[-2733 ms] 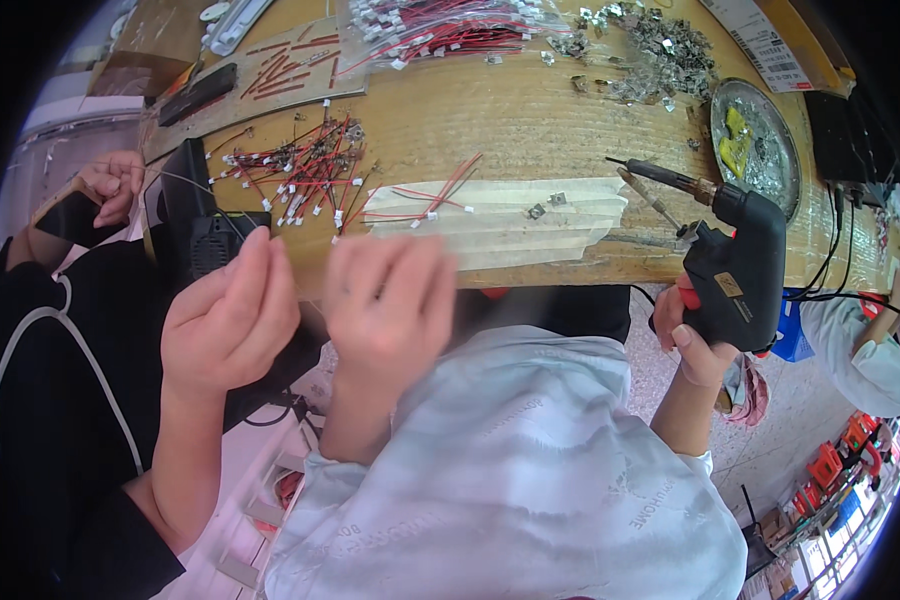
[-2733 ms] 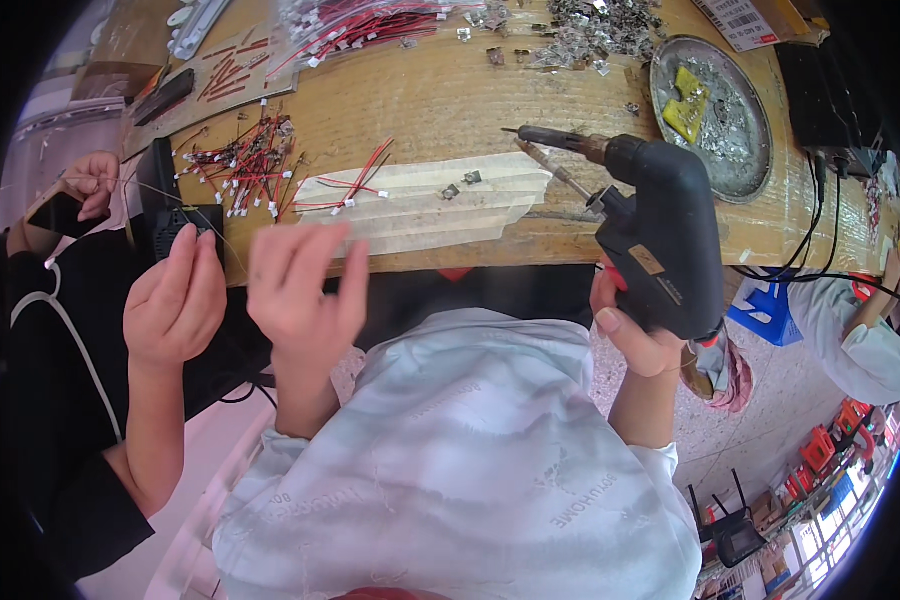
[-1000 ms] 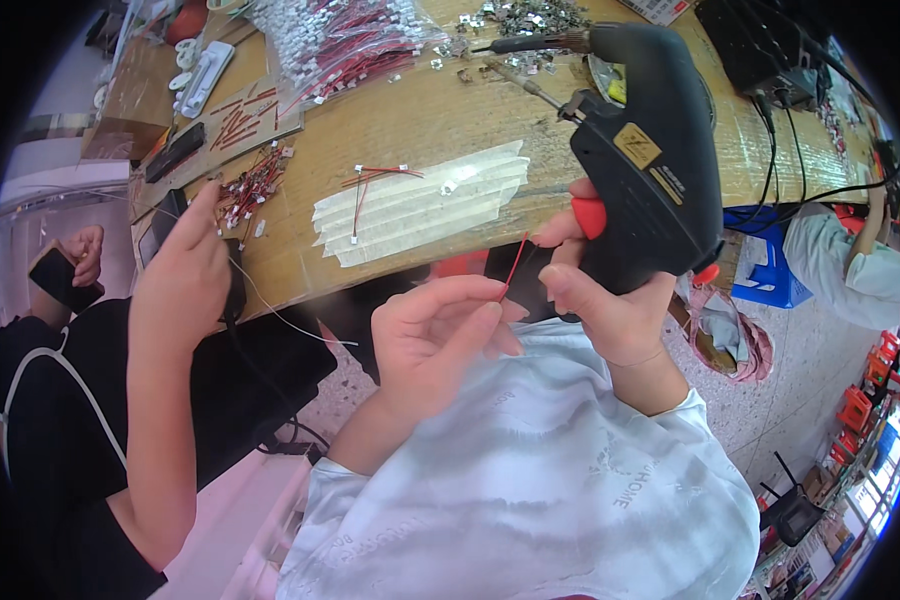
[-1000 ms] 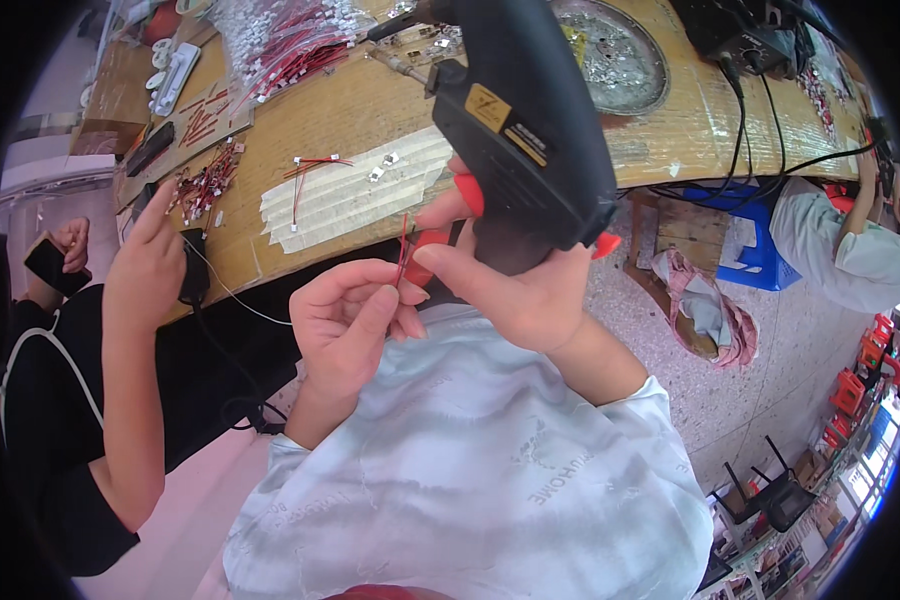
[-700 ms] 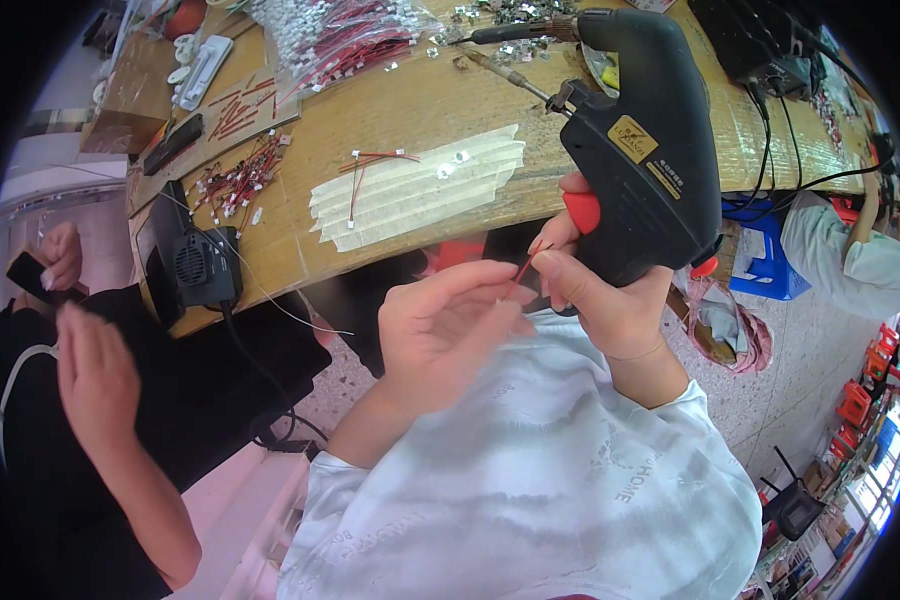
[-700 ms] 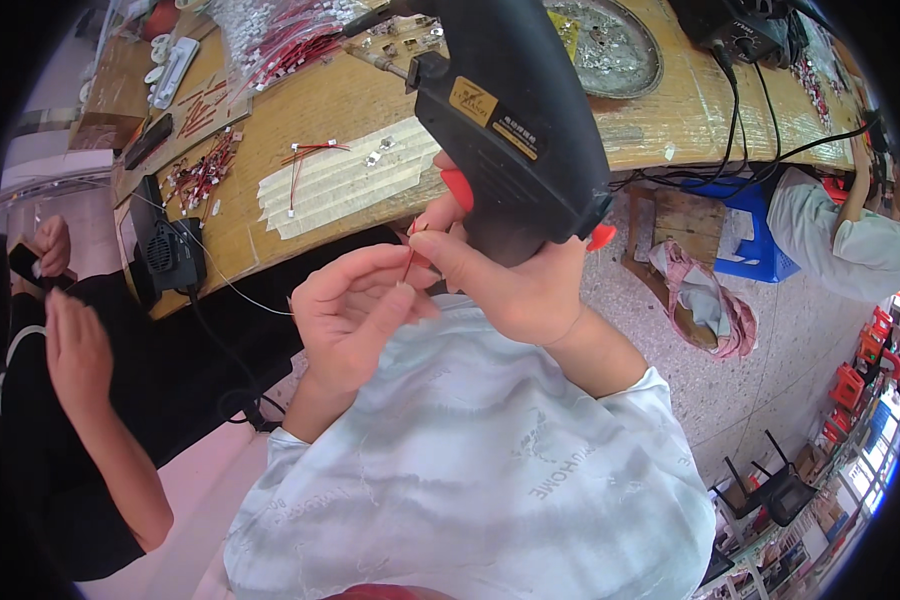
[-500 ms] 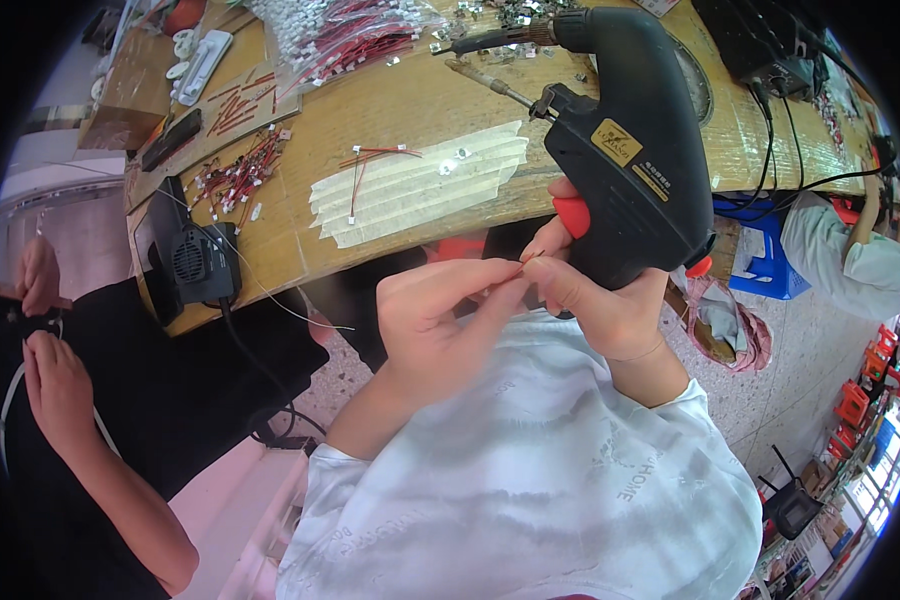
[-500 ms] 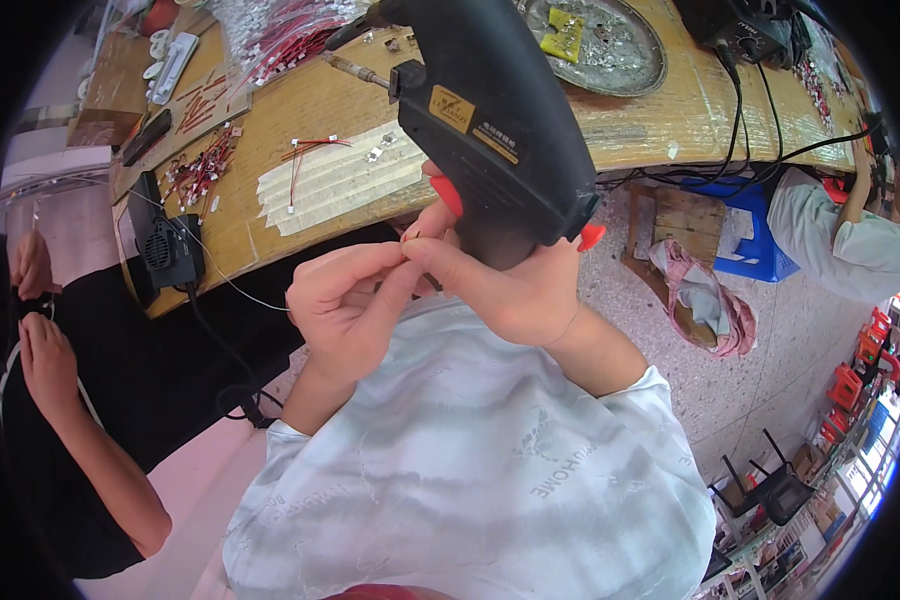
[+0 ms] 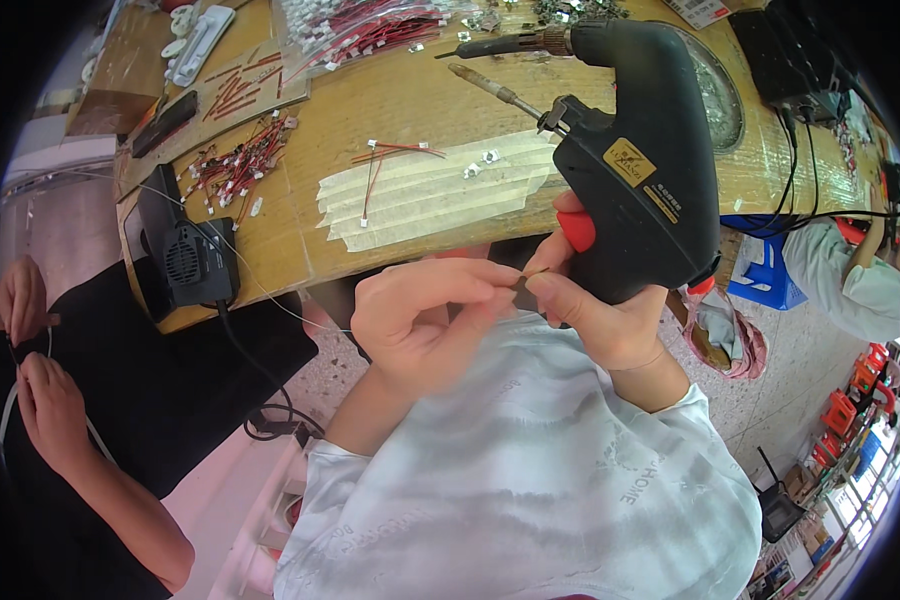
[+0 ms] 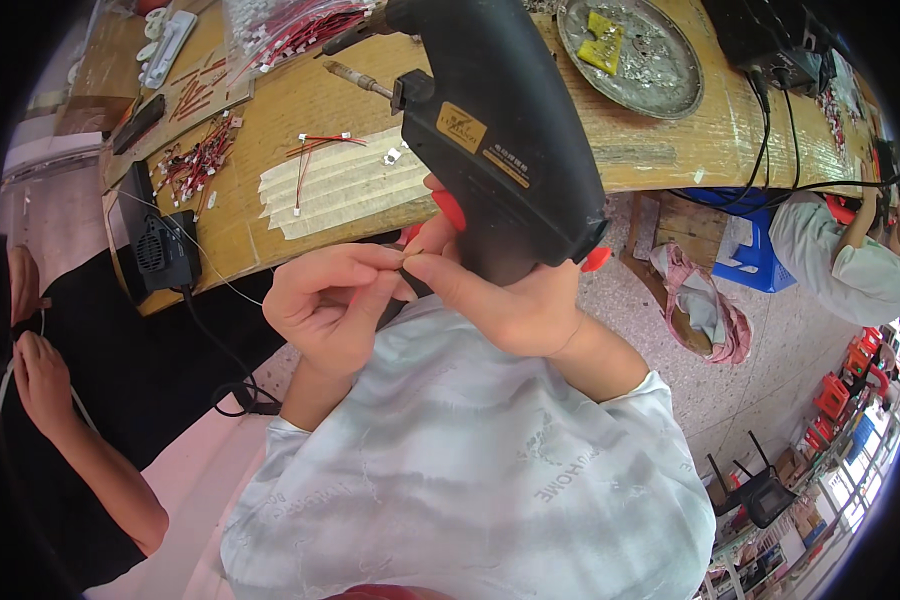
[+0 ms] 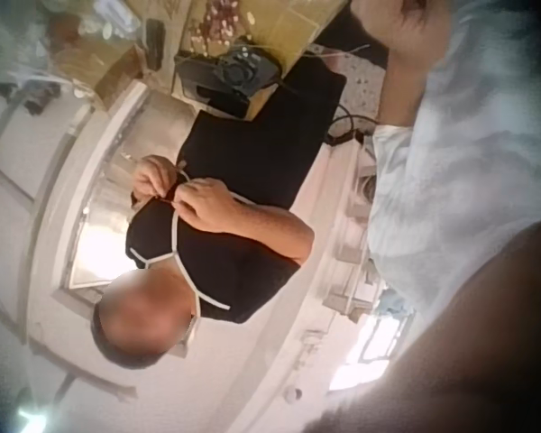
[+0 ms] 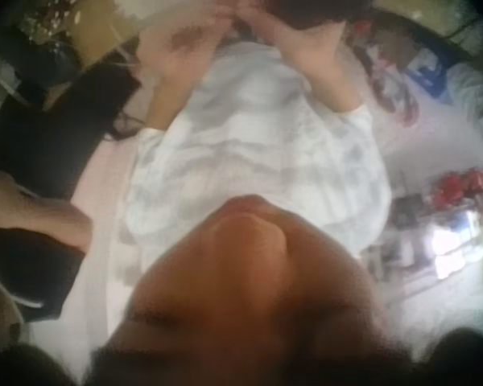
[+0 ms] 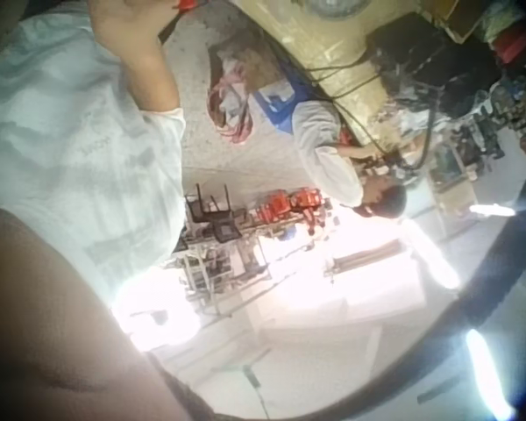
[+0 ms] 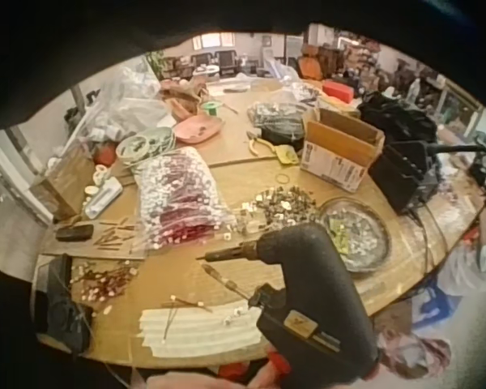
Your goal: Soldering small wires to electronic connectors on a workbench.
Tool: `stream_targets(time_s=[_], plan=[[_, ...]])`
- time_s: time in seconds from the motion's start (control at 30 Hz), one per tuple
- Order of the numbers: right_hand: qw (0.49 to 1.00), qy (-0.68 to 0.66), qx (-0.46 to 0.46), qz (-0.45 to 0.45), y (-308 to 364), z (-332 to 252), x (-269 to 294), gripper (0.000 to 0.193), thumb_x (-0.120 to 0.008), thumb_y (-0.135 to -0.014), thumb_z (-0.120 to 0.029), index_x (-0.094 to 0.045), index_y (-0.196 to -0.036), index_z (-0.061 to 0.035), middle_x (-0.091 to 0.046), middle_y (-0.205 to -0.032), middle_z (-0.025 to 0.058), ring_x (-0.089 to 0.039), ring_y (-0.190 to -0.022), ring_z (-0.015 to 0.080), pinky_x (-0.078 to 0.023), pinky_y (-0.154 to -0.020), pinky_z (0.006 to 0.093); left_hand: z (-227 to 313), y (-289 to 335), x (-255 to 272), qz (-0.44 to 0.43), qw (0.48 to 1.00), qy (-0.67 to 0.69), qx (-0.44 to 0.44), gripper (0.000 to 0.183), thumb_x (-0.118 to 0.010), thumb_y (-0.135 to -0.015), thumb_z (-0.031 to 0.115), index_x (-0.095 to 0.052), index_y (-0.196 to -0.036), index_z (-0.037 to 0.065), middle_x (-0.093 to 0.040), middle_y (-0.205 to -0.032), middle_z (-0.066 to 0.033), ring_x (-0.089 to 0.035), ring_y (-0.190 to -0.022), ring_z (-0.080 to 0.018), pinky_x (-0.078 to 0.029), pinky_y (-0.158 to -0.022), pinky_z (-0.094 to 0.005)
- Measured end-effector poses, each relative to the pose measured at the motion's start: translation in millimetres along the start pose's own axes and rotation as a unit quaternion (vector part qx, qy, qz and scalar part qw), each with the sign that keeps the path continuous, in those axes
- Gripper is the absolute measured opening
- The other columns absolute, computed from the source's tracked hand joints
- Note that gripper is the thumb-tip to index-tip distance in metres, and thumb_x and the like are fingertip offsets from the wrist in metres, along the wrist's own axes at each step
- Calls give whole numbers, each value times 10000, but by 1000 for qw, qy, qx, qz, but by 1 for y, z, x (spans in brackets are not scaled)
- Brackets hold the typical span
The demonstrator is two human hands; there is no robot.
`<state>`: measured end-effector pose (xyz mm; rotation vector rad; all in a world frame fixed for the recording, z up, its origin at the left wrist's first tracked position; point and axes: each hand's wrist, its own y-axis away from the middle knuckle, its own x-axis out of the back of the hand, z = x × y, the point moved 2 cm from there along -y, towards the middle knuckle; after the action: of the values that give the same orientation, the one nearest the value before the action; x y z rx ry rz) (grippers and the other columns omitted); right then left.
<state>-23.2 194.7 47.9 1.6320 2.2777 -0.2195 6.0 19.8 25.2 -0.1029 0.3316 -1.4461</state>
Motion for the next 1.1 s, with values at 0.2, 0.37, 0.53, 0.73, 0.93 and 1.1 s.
stream_targets(time_s=[0.2,0.37,0.53,0.73,0.93,1.1], plan=[[1000,-11,2,-17,-8,4,-4,609,-628,-890,184,-425,-1451,65,-678,-995,144,-653,-872,164,-498,-717,268,-7,-18,12,-61,978,-119,-161,199,-808,-742,-94,-650,-819,-1,-769,-856,-160,-729,-652,-230,-586,-601,-309],[999,35,-15,-20,-16,9,-2,592,-622,-890,178,-436,-1439,59,-678,-991,135,-643,-877,159,-494,-750,262,2,-34,26,-85,945,-234,-212,262,-797,-744,-136,-604,-843,11,-755,-811,-194,-735,-646,-250,-589,-614,-291],[985,156,20,69,-2,24,28,639,-748,-847,-75,-445,-1402,23,-655,-891,148,-589,-638,161,-494,-563,271,-17,-44,42,-60,888,-392,-232,200,-804,-757,-101,-643,-825,-3,-766,-830,-154,-736,-667,-223,-579,-623,-269],[978,138,103,113,-5,16,63,639,-707,-836,-33,-465,-1422,50,-663,-932,136,-599,-692,153,-502,-636,263,-32,-42,45,-66,886,-376,-261,143,-701,-717,-122,-690,-849,-66,-740,-857,-178,-687,-615,-229,-552,-519,-297],[982,69,109,139,-19,9,65,663,-758,-844,-101,-437,-1404,51,-620,-843,122,-564,-607,170,-488,-564,280,-29,-47,40,-75,888,-409,-195,147,-808,-750,-68,-687,-792,2,-770,-842,-127,-681,-593,-191,-539,-540,-251],[989,89,93,67,-3,10,67,656,-766,-832,-111,-456,-1396,19,-575,-828,83,-548,-674,179,-465,-628,313,-25,-47,42,-95,888,-409,-188,111,-759,-736,-86,-692,-805,-30,-753,-845,-150,-677,-591,-205,-548,-525,-275]])
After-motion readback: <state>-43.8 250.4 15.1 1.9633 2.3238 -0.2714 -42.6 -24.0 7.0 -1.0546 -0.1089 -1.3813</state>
